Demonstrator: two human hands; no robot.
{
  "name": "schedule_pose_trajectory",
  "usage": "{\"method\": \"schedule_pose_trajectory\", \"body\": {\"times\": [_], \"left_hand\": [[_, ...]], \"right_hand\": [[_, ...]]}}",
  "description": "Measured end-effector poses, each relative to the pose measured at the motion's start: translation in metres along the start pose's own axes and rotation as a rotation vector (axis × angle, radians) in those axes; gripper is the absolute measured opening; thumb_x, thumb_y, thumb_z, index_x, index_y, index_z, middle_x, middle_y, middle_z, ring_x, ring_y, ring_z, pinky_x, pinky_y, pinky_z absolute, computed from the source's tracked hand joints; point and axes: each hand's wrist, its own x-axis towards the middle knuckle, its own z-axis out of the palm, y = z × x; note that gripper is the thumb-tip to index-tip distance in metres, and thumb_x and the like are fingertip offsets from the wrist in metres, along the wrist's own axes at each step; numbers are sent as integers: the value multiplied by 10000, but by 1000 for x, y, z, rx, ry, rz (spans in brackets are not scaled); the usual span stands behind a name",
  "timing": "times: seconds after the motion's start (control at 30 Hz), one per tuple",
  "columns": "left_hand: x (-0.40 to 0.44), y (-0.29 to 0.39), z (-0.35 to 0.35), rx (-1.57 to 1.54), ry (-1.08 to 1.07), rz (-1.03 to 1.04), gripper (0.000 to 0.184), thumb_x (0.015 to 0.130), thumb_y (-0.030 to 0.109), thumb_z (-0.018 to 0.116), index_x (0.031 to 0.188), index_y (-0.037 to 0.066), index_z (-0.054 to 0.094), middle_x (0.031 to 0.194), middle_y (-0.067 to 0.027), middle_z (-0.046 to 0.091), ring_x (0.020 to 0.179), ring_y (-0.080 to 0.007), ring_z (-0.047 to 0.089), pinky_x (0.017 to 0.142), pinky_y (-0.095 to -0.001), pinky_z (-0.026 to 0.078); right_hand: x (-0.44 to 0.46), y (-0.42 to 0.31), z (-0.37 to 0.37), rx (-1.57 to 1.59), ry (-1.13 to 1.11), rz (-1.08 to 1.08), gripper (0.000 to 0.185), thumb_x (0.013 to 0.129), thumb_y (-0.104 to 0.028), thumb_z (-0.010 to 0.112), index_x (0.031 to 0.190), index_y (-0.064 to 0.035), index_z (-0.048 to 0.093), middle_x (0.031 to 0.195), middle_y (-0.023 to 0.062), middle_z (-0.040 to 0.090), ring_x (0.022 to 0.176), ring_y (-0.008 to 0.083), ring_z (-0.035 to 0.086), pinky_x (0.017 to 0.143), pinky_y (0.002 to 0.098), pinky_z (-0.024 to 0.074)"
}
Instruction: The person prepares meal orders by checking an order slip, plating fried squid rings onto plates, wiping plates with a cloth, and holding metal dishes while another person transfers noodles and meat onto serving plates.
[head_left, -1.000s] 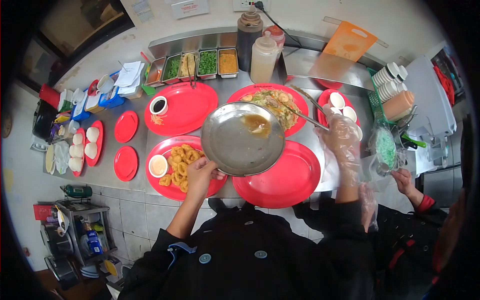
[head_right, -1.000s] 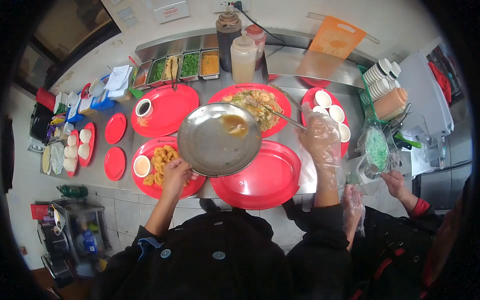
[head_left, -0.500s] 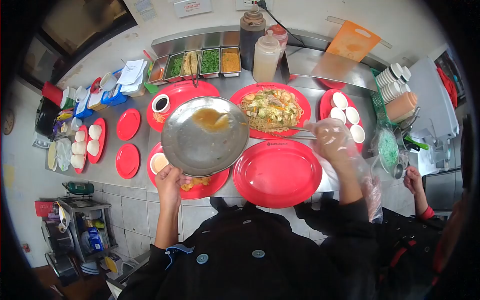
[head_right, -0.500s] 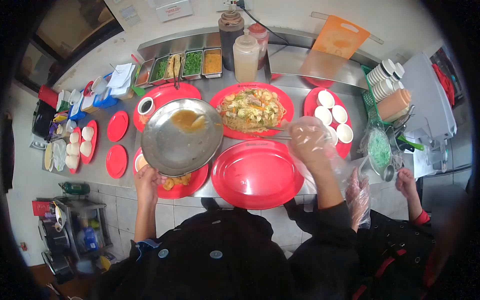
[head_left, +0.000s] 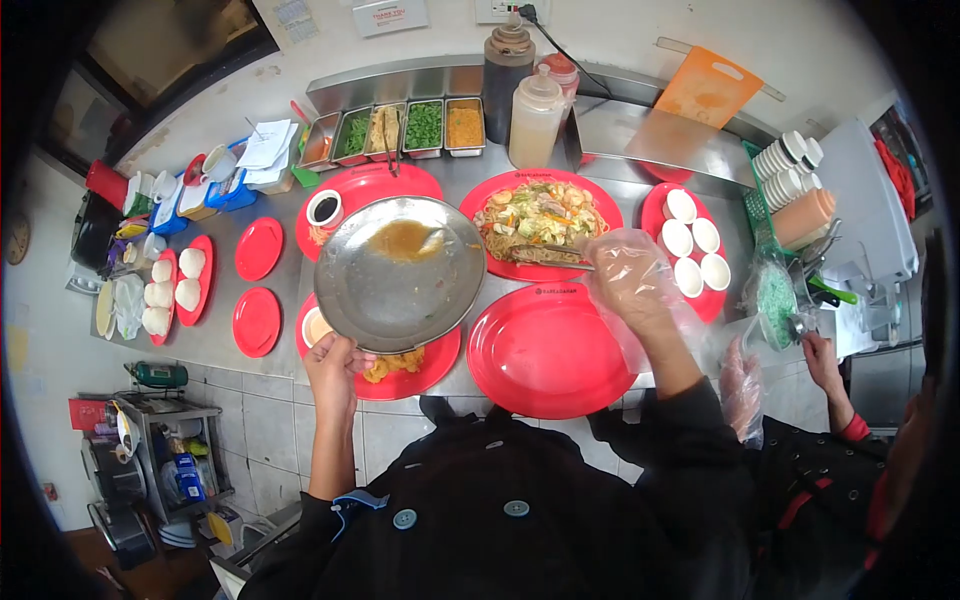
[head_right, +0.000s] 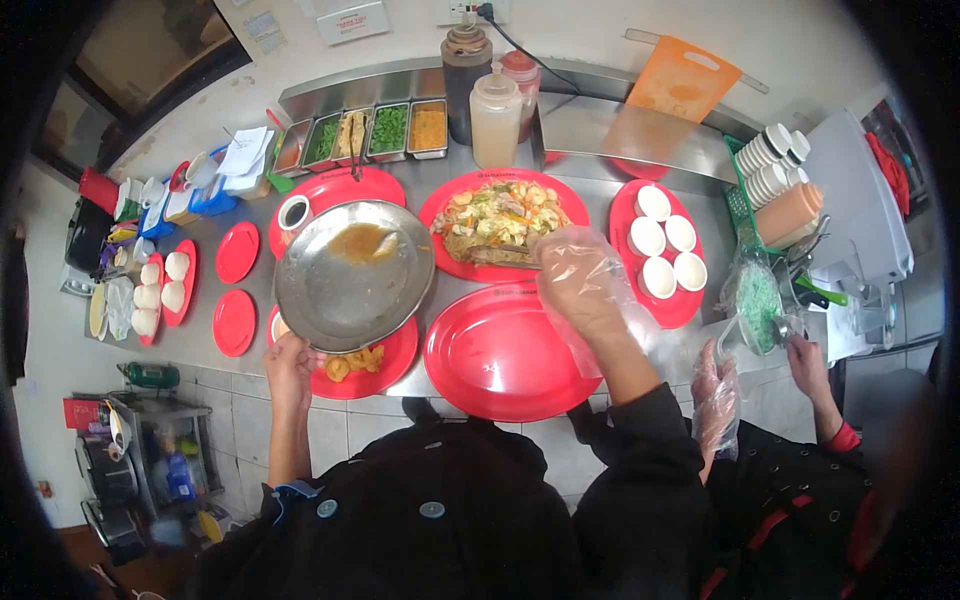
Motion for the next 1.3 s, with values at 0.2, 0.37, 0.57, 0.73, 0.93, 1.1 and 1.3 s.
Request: {"method": "schedule_pose_trajectory", "body": {"times": [0.2,0.37,0.57,0.73,0.93,1.1,1.3], "left_hand": [[0,-1,-2,-12,-10,-1,101,814,42,504,761,-22,560,630,-81,585,511,-162,588,494,-247,486],[1,2,-6,-36,-17,32,105,822,45,505,786,-31,568,652,-78,592,509,-155,583,494,-243,484],[-4,4,-6,-35,14,31,123,830,45,496,818,-47,577,656,-81,597,515,-153,584,492,-244,482],[-2,1,-10,-21,16,15,114,816,49,510,786,-40,576,655,-91,600,512,-154,586,492,-241,482],[-1,6,-3,15,-2,1,116,814,55,509,768,-30,573,634,-95,596,505,-156,580,496,-243,481],[-1,0,2,21,-31,-28,118,819,56,507,766,-26,573,625,-91,595,501,-149,578,504,-236,479],[-3,1,6,11,-46,-28,113,820,49,505,769,-23,575,621,-84,592,508,-143,579,503,-236,476]], "right_hand": [[33,-13,-9,-66,61,-33,444,605,-124,676,1042,-139,599,815,46,582,823,243,564,738,399,455],[64,-14,31,-69,1,18,400,618,-94,631,1016,-118,605,819,64,609,868,239,585,759,390,468],[70,-7,24,-195,-279,83,250,638,-112,609,888,-104,625,770,99,608,803,256,602,742,384,483],[70,-13,-24,-172,63,-86,63,775,-105,549,795,-74,599,700,111,587,679,256,589,654,388,469],[68,-15,-25,-357,-194,-60,57,797,-106,543,763,-87,585,692,89,586,662,246,581,604,380,440],[59,-12,-25,-205,35,-63,35,772,-85,559,756,-94,588,697,68,588,677,231,587,629,367,446],[46,7,-1,-256,13,-34,49,746,-144,593,744,-101,568,711,48,579,704,212,585,652,370,444]]}}
